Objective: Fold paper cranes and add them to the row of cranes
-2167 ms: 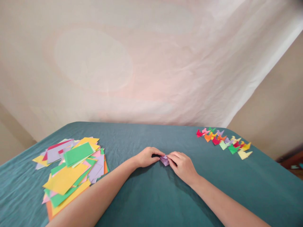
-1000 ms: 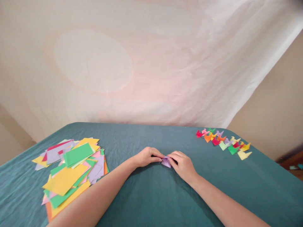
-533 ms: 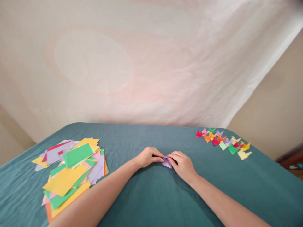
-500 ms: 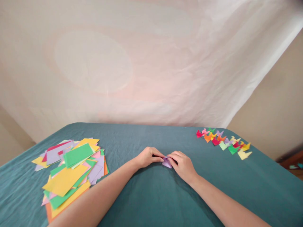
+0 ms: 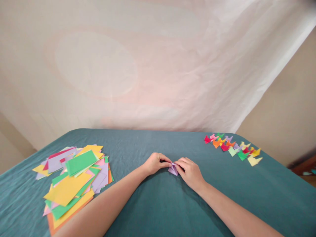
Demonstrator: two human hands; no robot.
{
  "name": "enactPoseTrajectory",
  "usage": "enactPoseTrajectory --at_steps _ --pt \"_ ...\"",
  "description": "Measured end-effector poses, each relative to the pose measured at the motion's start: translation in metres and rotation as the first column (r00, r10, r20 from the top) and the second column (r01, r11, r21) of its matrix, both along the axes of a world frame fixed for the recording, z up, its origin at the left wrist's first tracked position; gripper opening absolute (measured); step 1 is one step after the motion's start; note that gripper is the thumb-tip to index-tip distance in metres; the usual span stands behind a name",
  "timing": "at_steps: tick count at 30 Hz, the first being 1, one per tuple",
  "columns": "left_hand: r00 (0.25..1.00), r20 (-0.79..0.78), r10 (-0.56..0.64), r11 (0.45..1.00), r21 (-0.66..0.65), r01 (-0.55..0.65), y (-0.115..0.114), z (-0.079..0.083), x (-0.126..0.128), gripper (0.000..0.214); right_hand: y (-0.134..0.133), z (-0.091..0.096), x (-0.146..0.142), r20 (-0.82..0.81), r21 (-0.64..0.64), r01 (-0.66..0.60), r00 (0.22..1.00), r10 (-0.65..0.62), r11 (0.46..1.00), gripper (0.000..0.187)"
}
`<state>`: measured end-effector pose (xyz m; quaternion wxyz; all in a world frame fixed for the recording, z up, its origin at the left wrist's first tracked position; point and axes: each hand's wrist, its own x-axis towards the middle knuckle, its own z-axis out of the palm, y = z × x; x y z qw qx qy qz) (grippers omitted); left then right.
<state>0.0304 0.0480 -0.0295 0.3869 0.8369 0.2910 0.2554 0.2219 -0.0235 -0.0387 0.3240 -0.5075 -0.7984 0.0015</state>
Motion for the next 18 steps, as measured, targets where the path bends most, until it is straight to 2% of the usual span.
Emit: enactPoseTrajectory --at_steps 9,18 --pt "0.999 -0.012 0.044 0.998 0.034 -0.043 -0.0013 -0.0010 -0.0007 0.020 0.0003 -0.0014 -0.0026 -0.015 0.015 0.024 1.000 -0.024 1.000 0.021" --pt "1.000 -0.003 0.014 0.999 0.042 -0.014 -0.0048 0.0042 -0.0013 0.021 0.0029 -0.0030 -0.0029 -0.023 -0.010 0.011 1.000 -0.011 1.000 0.021"
